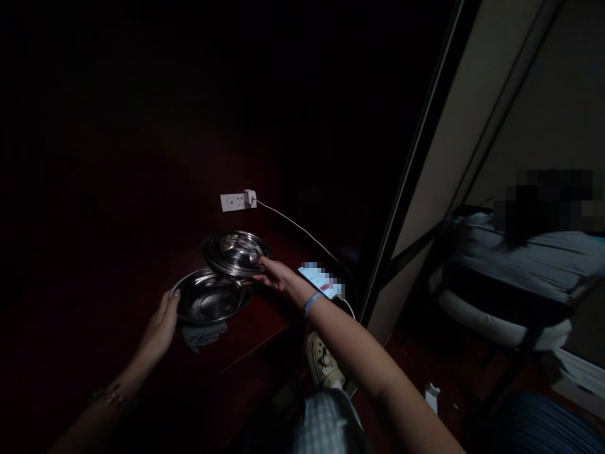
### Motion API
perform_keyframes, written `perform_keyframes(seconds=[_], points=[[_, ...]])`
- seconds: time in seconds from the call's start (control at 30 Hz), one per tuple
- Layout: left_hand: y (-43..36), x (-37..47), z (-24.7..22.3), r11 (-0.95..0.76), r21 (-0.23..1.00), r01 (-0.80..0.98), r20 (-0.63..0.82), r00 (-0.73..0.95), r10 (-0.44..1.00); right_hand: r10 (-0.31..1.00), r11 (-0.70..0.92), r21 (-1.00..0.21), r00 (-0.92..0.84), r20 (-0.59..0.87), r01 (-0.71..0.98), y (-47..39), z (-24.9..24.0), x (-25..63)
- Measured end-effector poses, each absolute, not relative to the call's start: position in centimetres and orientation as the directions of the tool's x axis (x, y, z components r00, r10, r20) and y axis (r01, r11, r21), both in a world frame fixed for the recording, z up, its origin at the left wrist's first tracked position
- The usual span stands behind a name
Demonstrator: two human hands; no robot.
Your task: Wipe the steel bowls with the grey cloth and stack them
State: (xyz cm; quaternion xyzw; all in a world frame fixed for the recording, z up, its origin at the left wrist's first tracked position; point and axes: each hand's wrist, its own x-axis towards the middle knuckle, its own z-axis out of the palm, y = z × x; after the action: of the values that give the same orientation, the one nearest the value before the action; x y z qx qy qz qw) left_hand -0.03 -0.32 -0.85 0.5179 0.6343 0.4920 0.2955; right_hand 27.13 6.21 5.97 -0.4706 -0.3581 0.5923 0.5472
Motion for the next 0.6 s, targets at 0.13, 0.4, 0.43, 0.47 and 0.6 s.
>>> perform_keyframes(seconds=[0.13,0.4,0.43,0.47,0.6], points=[[-0.2,0.0,-0.8,-0.059,0.932,0.358,0.170,-0.289,0.942,0.952,-0.254,-0.941,-0.228,-0.202,-0.223,3.3,5.5,26.7],[0.1,0.4,-1.0,-0.074,0.942,0.328,0.173,-0.283,0.943,0.970,-0.193,-0.968,-0.180,-0.164,-0.161,-0.1,7.8,26.7],[0.3,0.4,-1.1,-0.075,0.945,0.319,0.170,-0.279,0.945,0.964,-0.216,-0.965,-0.189,-0.187,-0.146,-0.4,8.3,26.8],[0.4,0.5,-1.1,-0.075,0.948,0.311,0.166,-0.278,0.946,0.958,-0.240,-0.963,-0.194,-0.214,-0.125,-0.7,8.6,27.0],[1.0,0.6,-1.6,-0.090,0.957,0.277,0.175,-0.298,0.938,0.938,-0.305,-0.951,-0.191,-0.291,-0.048,-1.3,9.5,27.3]])
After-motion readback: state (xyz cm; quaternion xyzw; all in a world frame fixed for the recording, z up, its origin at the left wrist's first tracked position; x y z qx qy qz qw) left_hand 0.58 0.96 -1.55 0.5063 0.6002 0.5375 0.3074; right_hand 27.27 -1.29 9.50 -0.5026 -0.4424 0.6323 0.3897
